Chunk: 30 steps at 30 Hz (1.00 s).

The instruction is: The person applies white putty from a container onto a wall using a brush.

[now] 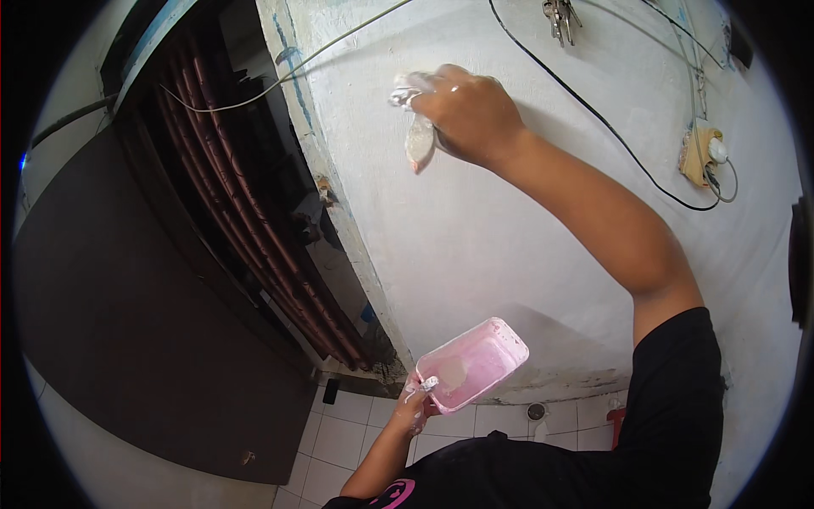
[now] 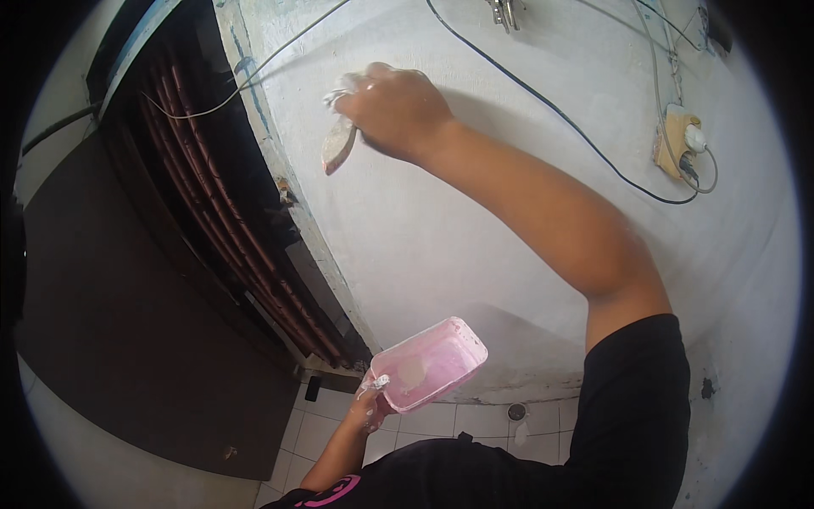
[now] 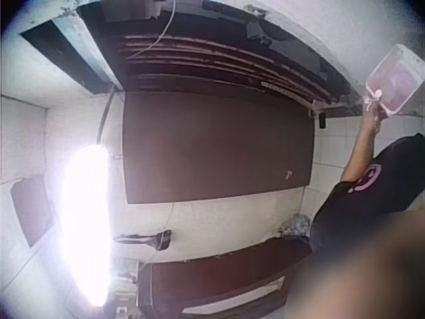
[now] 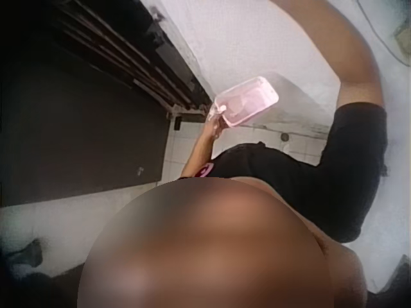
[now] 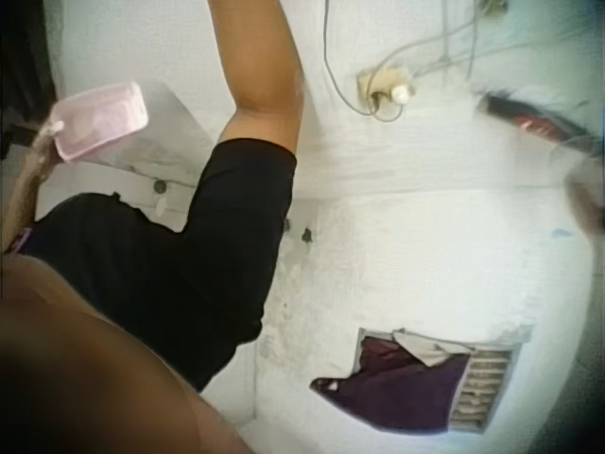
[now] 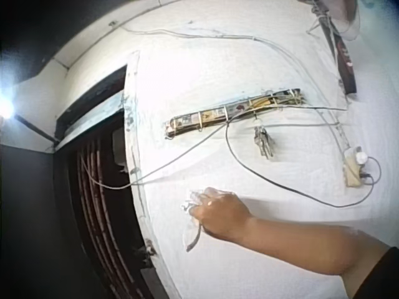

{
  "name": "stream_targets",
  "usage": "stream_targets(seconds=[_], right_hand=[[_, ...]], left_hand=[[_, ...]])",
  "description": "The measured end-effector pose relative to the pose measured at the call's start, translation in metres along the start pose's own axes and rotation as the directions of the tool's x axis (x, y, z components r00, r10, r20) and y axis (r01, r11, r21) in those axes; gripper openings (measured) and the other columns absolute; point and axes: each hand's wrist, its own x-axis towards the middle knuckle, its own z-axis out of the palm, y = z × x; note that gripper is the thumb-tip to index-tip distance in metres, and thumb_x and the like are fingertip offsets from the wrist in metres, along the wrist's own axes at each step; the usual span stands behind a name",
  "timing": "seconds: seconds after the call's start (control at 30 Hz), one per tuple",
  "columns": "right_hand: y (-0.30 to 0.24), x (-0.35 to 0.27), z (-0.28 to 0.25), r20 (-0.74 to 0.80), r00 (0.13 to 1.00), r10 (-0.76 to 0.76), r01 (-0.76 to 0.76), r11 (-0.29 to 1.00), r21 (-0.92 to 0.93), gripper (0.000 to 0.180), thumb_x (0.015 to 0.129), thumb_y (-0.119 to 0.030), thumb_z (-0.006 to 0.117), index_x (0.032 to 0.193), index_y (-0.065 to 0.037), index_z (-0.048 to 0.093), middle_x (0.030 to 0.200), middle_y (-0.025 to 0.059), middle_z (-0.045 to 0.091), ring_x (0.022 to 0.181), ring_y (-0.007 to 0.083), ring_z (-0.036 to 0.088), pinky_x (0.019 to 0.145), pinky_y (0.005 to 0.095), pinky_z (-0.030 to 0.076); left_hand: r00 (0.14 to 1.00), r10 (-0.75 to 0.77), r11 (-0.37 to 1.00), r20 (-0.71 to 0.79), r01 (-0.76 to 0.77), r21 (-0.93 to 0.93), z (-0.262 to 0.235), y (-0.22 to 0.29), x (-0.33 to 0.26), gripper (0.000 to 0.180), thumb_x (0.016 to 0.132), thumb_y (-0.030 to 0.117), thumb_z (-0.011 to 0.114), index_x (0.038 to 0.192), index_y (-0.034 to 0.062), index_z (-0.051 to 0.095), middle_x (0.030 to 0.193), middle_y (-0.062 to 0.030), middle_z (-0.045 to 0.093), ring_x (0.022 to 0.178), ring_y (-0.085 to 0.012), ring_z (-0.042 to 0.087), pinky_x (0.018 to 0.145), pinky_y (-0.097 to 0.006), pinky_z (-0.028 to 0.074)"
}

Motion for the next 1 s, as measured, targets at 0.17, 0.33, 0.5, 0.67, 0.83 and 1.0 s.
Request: stream_targets(seconds=[0.17, 0.33, 0.5, 0.67, 0.83, 1.0], right_hand=[[-0.046, -0.064, 0.089, 0.145, 0.955, -0.259, 0.241, 0.962, 0.132, 0.020, 0.084, -0.017, 0.046, 0.093, -0.009, 0.062, 0.089, 0.0134, 0.061, 0.092, 0.0317, 0.060, 0.072, 0.0476, 0.050], [-0.045, -0.015, 0.053, 0.375, 0.920, -0.112, -0.001, 0.957, 0.289, 0.021, 0.072, -0.009, 0.053, 0.090, -0.014, 0.064, 0.085, 0.0101, 0.064, 0.088, 0.0277, 0.062, 0.072, 0.0415, 0.051], [-0.005, 0.057, 0.004, -0.108, 0.992, 0.068, -0.059, 0.995, 0.083, 0.017, 0.078, -0.009, 0.050, 0.088, -0.012, 0.064, 0.081, 0.0100, 0.063, 0.083, 0.0277, 0.062, 0.069, 0.0405, 0.051], [-0.040, -0.007, 0.074, -0.026, 0.985, -0.171, 0.170, 0.985, -0.025, 0.027, 0.084, -0.014, 0.046, 0.104, -0.004, 0.060, 0.103, 0.0245, 0.059, 0.089, 0.0383, 0.061, 0.072, 0.0465, 0.052], [-0.103, -0.108, 0.129, 0.309, 0.894, -0.324, 0.252, 0.934, 0.253, 0.032, 0.085, -0.019, 0.045, 0.112, -0.006, 0.057, 0.114, 0.0300, 0.053, 0.106, 0.0446, 0.054, 0.081, 0.0546, 0.048], [-0.071, -0.090, 0.093, 0.276, 0.952, -0.130, 0.027, 0.936, 0.350, 0.020, 0.073, -0.014, 0.058, 0.093, -0.012, 0.062, 0.108, 0.0078, 0.061, 0.090, 0.0247, 0.059, 0.067, 0.0382, 0.052]], left_hand=[[1.000, 0.023, 1.000, 0.020, -0.023, -0.002, 0.000, -0.011, 0.007, 0.053, 0.084, 0.027, 0.060, 0.128, 0.0131, 0.034, 0.113, -0.0082, 0.053, 0.094, -0.0201, 0.060, 0.069, -0.037, 0.056], [1.000, 0.019, 1.000, 0.017, -0.018, -0.011, 0.005, -0.027, 0.004, 0.054, 0.083, 0.027, 0.062, 0.128, 0.0144, 0.035, 0.112, -0.0073, 0.052, 0.094, -0.0196, 0.060, 0.070, -0.038, 0.056], [0.999, -0.027, 1.000, -0.033, 0.027, 0.011, -0.001, -0.031, 0.001, 0.056, 0.082, 0.027, 0.063, 0.128, 0.0142, 0.035, 0.113, -0.0064, 0.052, 0.094, -0.0189, 0.060, 0.070, -0.037, 0.056], [0.997, -0.056, 0.998, -0.058, 0.056, -0.003, 0.004, -0.035, -0.008, 0.065, 0.078, 0.027, 0.064, 0.133, 0.0133, 0.031, 0.122, -0.0089, 0.048, 0.107, -0.0254, 0.054, 0.078, -0.043, 0.053], [0.998, 0.039, 0.999, -0.052, -0.038, 0.026, -0.012, -0.032, -0.007, 0.062, 0.081, 0.024, 0.063, 0.132, 0.0128, 0.030, 0.118, -0.0078, 0.050, 0.100, -0.0220, 0.058, 0.071, -0.039, 0.055], [0.995, 0.074, 0.997, -0.072, -0.075, -0.009, -0.007, -0.015, -0.011, 0.065, 0.078, 0.030, 0.065, 0.131, 0.0119, 0.031, 0.120, -0.0088, 0.048, 0.101, -0.0221, 0.057, 0.071, -0.039, 0.055]])
